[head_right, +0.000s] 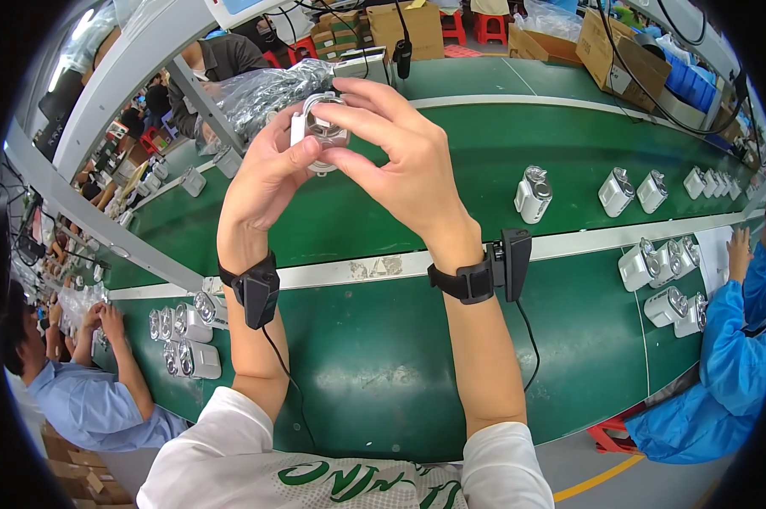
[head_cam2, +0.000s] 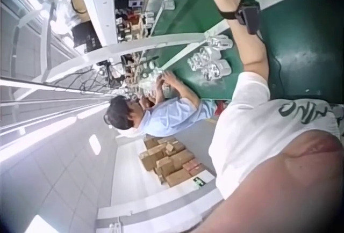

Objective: The person picks up a light from the conveyor belt, turns it over by hand, and presses the lens into the housing. They then place the assembled light back onto the belt and repeat the process.

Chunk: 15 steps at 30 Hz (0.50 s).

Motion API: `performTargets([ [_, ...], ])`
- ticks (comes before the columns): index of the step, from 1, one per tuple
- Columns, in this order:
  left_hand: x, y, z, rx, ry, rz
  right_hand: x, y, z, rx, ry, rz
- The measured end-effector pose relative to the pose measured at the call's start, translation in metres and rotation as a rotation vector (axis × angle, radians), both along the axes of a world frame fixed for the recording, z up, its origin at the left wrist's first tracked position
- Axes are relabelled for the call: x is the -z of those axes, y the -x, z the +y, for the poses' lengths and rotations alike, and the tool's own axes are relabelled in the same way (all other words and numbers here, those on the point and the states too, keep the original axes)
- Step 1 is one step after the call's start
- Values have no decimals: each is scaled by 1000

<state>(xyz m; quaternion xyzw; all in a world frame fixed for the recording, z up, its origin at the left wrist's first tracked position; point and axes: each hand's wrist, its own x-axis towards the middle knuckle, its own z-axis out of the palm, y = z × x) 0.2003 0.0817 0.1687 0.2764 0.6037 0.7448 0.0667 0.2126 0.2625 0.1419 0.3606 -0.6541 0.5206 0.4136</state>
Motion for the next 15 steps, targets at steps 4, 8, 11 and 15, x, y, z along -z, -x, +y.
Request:
performTargets([
  [4, 8, 1, 9, 13, -164, -127, 0, 1, -3, -20, 57, 27],
  [8, 7, -3, 18, 123, -345, -260, 0, -1, -5, -44, 53, 43],
  [11, 12, 4, 17, 57, -334, -263, 0, 0, -6, -45, 6, 62],
  [15, 15, 0, 27, -176, -262, -87, 0, -1, -4, -63, -87, 62],
])
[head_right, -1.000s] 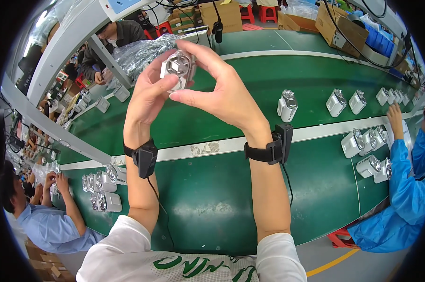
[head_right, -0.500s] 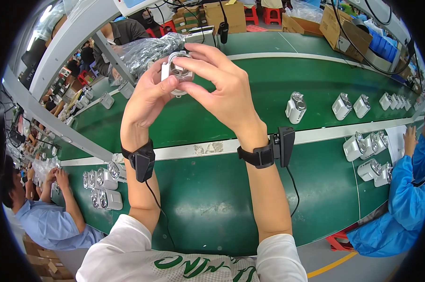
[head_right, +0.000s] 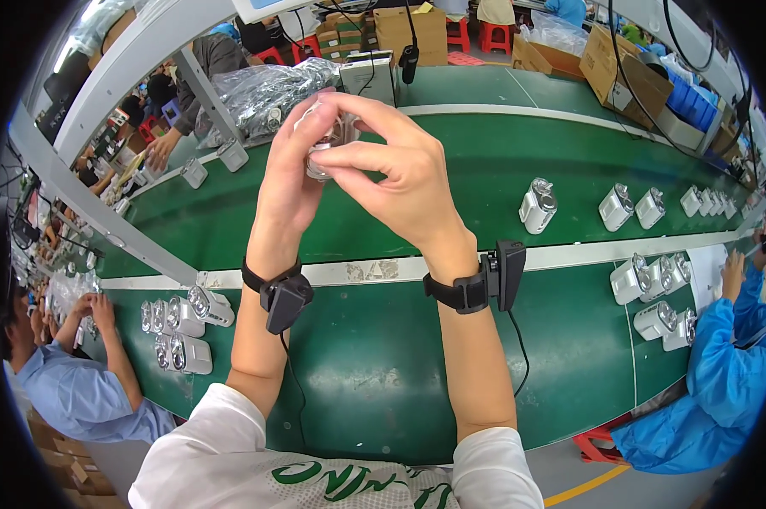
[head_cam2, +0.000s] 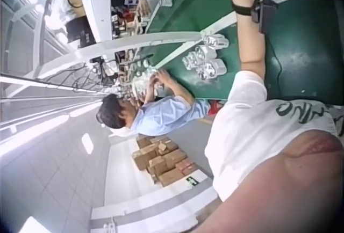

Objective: The person picks up a light from the conveyor belt, turns it over by hand, and presses the lens into the housing. They then place the assembled light back onto the belt and repeat the process.

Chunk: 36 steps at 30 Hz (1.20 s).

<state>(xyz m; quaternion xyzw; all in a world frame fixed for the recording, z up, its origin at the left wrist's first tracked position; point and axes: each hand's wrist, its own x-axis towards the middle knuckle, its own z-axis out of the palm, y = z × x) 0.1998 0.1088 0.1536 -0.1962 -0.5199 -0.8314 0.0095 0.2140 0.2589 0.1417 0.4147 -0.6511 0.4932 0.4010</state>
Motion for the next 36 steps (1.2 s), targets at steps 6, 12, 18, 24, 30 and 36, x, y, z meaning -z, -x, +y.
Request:
performTargets([
  [6, -3, -2, 0, -323, 171, 312, 0, 2, 8, -474, 253, -202],
  [12, -5, -4, -7, -803, 467, 860, -12, -17, -4, -449, 338, -432],
  [18, -11, -14, -8, -930, 488, 942, -20, -34, -4, -409, 169, -639],
  [24, -12, -14, -15, -1004, 516, 1048, -21, -37, -14, -439, 230, -658],
  [30, -10, -11, -22, -1038, 463, 1082, -24, -50, -27, -354, 194, -587],
  [36, -11, -18, -25, -1032, 331, 1116, -28, -62, -37, -279, 152, -462],
])
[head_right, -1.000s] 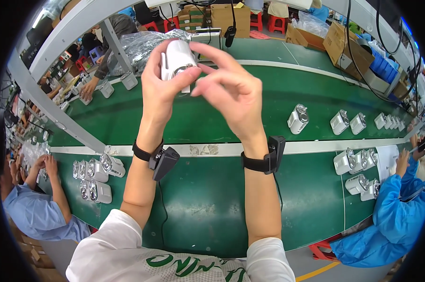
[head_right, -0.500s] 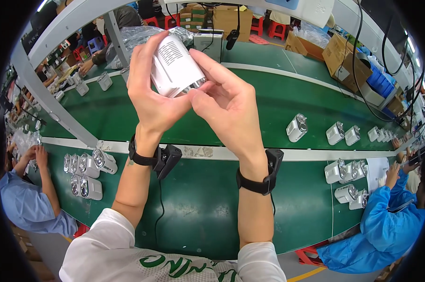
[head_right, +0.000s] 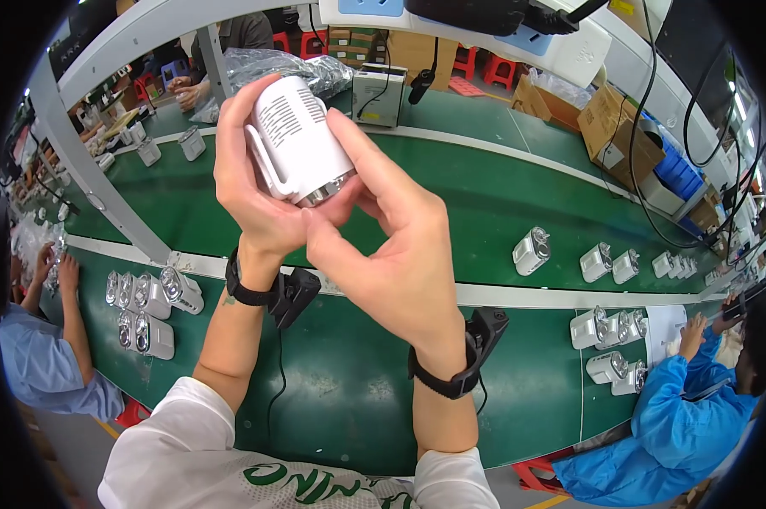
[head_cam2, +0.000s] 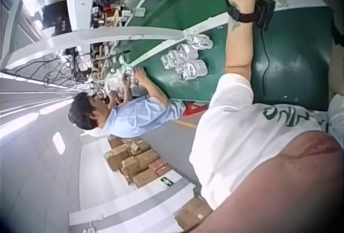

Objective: The person picks up a light from the conveyor belt, turns it over by hand, and presses the lens into the housing. They then place the assembled light back onto the belt and repeat the process.

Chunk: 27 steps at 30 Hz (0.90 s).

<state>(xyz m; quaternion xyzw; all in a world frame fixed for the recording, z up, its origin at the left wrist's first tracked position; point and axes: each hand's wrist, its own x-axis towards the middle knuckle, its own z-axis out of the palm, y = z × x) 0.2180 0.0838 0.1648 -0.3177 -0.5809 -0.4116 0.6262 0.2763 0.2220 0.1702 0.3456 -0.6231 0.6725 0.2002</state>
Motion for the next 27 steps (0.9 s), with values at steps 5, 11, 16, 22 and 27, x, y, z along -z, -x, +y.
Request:
performTargets([
  [5, 0, -1, -3, -14, 20, 30, 5, -1, -2, 8, 3, 7],
  [11, -3, -6, -8, -42, 24, 33, 1, -7, -9, 11, 21, -46],
  [16, -4, -11, -10, -64, 41, 35, 0, -12, -10, 102, -46, -33],
  [22, -4, -11, -12, -98, 44, 77, 6, -10, -13, 126, -40, 28],
  [27, -4, -11, -18, -119, 61, 77, 6, -12, -21, 128, -9, 36],
])
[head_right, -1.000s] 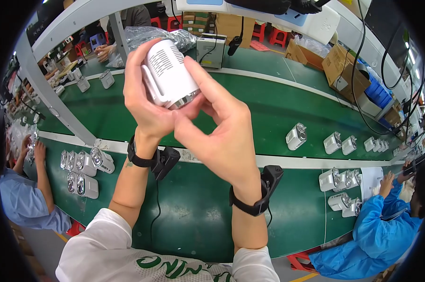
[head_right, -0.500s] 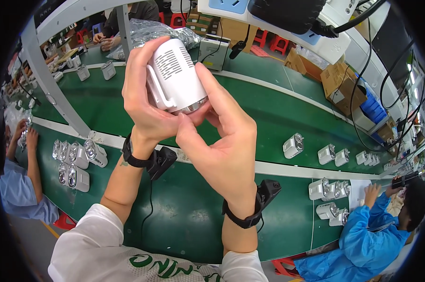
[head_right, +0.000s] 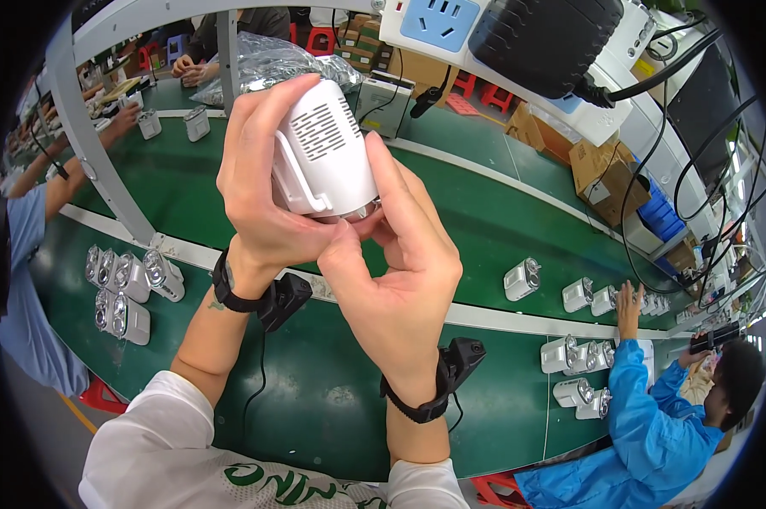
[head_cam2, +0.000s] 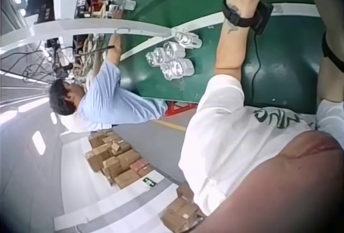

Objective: The person picks up a light from the conveyor belt, turns it over by hand, and presses the lens into the housing. They then place the assembled light back onto the belt and repeat the process.

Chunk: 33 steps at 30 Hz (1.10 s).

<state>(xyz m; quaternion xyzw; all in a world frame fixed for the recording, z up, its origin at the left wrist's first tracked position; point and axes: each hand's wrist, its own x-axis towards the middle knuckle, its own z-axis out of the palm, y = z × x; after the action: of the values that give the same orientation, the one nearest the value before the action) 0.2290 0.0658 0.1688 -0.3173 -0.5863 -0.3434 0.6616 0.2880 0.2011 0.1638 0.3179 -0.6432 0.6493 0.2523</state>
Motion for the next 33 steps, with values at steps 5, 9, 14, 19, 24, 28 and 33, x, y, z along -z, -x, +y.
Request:
performTargets([
  [5, 0, 1, -3, 5, -9, 25, 0, -3, -5, -12, 44, 1],
  [9, 3, 1, -3, -13, -2, 0, 1, -1, -5, -6, 66, -16],
  [14, 4, 1, -3, 2, -10, 24, 4, -2, -8, 9, 72, -24],
  [19, 6, 5, -1, 24, -28, 12, 4, 1, -5, 13, 80, -43],
  [24, 8, 5, -2, 10, -30, -106, 6, 6, -7, -2, 109, -138],
  [28, 5, 2, 0, 29, -24, -216, 7, 9, -5, -75, 157, -127],
  [33, 2, -6, 1, 62, -47, -302, 4, 7, -7, -66, 119, -78],
])
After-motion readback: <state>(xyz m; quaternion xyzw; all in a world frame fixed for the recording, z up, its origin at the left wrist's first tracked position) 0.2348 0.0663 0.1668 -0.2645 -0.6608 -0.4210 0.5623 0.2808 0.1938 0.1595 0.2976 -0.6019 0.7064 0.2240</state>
